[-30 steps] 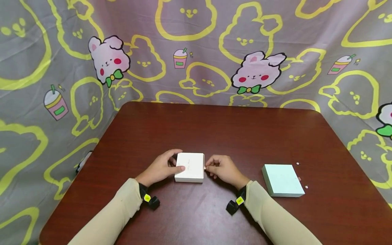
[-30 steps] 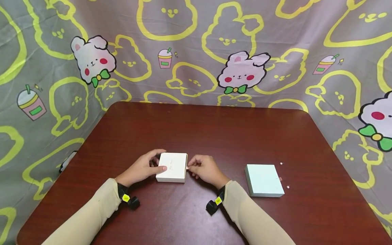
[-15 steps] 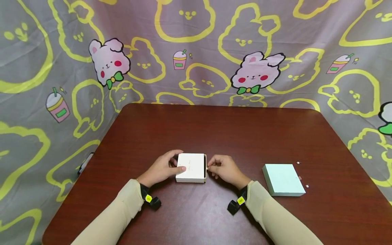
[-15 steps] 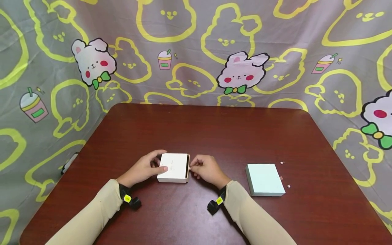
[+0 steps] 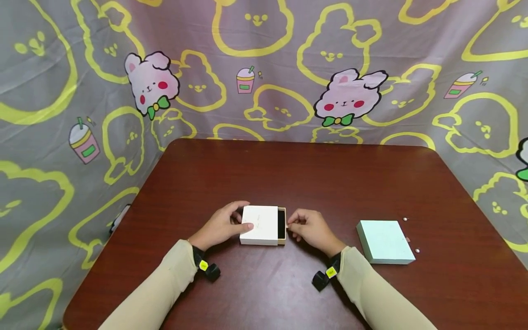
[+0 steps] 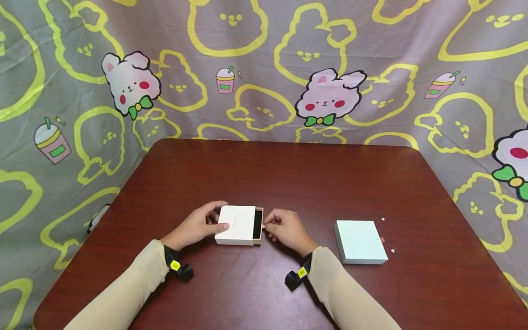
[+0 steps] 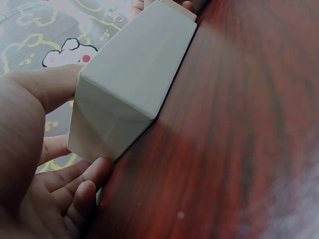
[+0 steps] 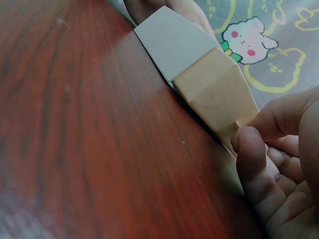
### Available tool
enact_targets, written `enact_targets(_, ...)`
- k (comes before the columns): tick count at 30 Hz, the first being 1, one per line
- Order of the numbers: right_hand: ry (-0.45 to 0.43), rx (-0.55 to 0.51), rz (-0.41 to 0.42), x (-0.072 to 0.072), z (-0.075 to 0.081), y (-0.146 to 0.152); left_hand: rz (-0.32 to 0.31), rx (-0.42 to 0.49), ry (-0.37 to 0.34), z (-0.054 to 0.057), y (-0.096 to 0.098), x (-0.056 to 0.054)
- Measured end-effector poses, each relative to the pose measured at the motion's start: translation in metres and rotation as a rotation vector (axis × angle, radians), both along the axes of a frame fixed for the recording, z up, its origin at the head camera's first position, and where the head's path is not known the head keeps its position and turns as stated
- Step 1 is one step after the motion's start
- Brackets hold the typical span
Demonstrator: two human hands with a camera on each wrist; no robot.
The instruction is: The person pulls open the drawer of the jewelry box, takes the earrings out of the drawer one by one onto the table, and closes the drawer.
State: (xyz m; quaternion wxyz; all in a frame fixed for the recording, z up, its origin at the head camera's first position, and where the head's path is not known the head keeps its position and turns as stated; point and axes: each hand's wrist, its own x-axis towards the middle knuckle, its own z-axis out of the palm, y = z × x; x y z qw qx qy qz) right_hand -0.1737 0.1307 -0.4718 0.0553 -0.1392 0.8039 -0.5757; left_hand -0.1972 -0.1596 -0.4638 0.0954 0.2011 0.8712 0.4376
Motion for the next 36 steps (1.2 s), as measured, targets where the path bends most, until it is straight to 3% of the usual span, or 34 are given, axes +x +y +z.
enact_targets(36, -0.023, 0.071, -0.087, 0.007, 0.002, 0.023, 0.003, -0.001, 0.008, 0.002, 0.000, 0.000)
